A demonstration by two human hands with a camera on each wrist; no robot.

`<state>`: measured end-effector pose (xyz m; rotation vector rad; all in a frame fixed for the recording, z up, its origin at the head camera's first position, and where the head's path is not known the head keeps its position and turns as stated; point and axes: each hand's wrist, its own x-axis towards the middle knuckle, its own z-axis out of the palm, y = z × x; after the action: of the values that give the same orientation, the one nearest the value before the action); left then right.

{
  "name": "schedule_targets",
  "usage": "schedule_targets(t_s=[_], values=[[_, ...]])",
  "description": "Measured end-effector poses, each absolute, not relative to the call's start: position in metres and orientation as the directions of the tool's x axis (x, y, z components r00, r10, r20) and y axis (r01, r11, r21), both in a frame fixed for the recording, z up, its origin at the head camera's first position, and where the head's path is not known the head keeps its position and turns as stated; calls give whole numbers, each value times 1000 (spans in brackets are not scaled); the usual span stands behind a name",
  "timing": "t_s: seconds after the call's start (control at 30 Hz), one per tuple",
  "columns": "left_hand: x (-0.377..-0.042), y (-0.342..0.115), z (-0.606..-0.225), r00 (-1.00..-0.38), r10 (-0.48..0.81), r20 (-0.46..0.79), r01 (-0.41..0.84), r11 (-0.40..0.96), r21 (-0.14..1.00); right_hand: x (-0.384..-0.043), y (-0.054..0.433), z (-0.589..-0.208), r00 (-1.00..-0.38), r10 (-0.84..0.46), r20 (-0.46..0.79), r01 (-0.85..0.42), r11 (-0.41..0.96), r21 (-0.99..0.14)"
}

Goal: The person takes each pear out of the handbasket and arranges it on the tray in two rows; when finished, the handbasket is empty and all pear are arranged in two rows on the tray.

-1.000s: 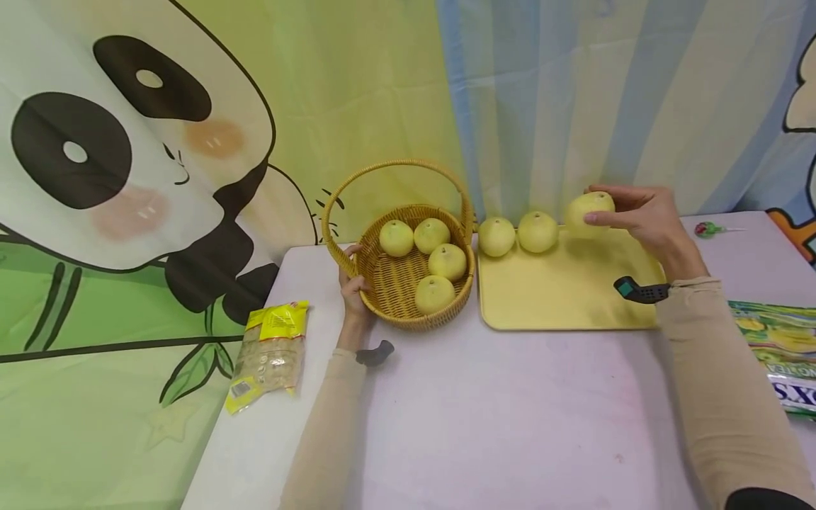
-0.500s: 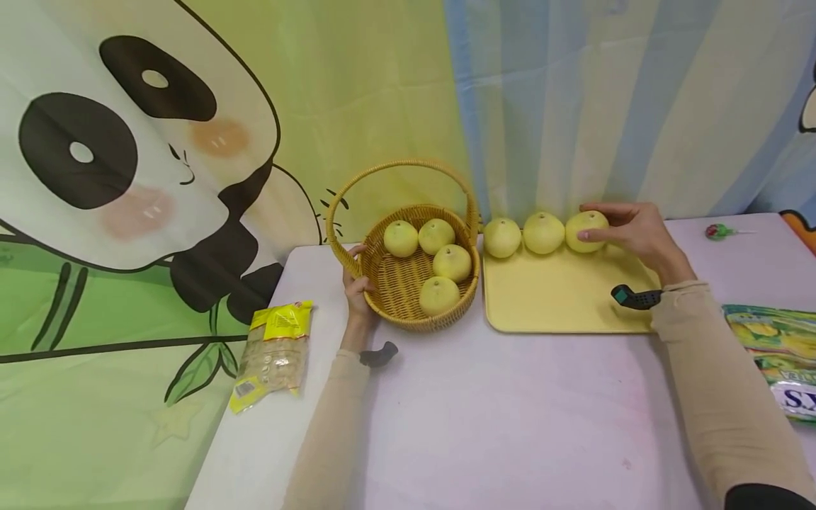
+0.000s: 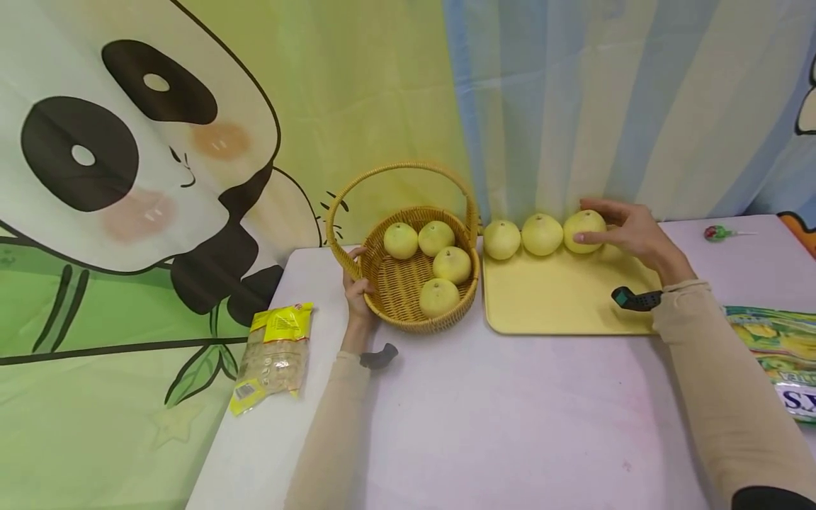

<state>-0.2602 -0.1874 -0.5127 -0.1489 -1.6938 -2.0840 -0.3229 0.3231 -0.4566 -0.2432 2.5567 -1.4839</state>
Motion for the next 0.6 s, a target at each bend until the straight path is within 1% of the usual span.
schedule_targets(t_s=[0.13,0.23,0.37,0.47,0.6], values=[[-262,-187,-513,-894,-281,349,400,-150,904,-318,317,-441,-973,-228,-38,-93,536,-839],[-262,-188,-513,-894,-280,350,399,-142,906,-312,306,-425,-976,-212,51,-158,527,-835],[-263,-189,-513,-893,-274,358,403,-129,906,-301,286,-402,-968,-197,155,-234,482,-845],[-263,-189,-514,-894,-272,355,401,-134,906,-292,268,-385,-951,-259,171,-275,448,-851],[-264,-188,-515,-894,-272,355,403,-143,904,-282,240,-368,-893,-425,148,-342,427,-837]])
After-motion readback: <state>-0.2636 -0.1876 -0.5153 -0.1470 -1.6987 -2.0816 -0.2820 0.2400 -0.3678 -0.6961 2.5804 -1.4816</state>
